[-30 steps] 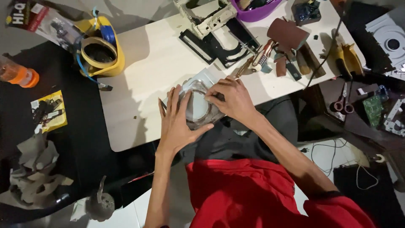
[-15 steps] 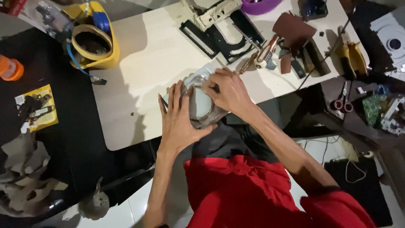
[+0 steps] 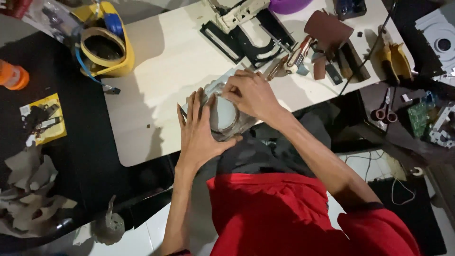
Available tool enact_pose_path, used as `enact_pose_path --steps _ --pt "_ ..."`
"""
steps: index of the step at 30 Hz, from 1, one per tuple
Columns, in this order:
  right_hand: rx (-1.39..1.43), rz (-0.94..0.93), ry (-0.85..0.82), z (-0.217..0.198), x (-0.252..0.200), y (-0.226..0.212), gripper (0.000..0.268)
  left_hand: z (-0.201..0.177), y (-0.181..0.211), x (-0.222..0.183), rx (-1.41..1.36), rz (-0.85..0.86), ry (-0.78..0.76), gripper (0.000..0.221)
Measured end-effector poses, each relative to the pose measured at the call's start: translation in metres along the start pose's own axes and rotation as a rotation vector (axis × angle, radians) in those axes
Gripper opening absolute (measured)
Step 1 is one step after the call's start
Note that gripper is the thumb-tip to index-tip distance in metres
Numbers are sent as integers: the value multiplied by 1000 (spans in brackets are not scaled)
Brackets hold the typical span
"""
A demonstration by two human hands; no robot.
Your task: Sanding the edges and surfaces of a plastic component to smooth it out using a piece of sandpaper.
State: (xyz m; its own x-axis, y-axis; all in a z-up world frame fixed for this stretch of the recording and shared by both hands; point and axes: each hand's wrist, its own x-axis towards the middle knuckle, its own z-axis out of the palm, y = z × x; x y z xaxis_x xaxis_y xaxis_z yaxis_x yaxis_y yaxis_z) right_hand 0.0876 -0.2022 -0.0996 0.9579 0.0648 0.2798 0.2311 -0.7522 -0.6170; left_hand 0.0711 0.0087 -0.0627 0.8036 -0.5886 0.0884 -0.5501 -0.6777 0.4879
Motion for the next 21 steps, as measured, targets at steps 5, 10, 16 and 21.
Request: enact_pose_path --steps 5,10,16,21 --pt "416 22 98 -42 -14 -9 12 -3 -6 2 -192 -8 -11 86" --pt "654 52 52 -50 -24 -15 12 9 -9 19 -268 7 182 49" --pt "671 101 21 -54 -31 -12 17 5 2 22 -26 125 211 39" --pt "639 125 14 -56 -37 -7 23 12 0 14 81 174 168 57"
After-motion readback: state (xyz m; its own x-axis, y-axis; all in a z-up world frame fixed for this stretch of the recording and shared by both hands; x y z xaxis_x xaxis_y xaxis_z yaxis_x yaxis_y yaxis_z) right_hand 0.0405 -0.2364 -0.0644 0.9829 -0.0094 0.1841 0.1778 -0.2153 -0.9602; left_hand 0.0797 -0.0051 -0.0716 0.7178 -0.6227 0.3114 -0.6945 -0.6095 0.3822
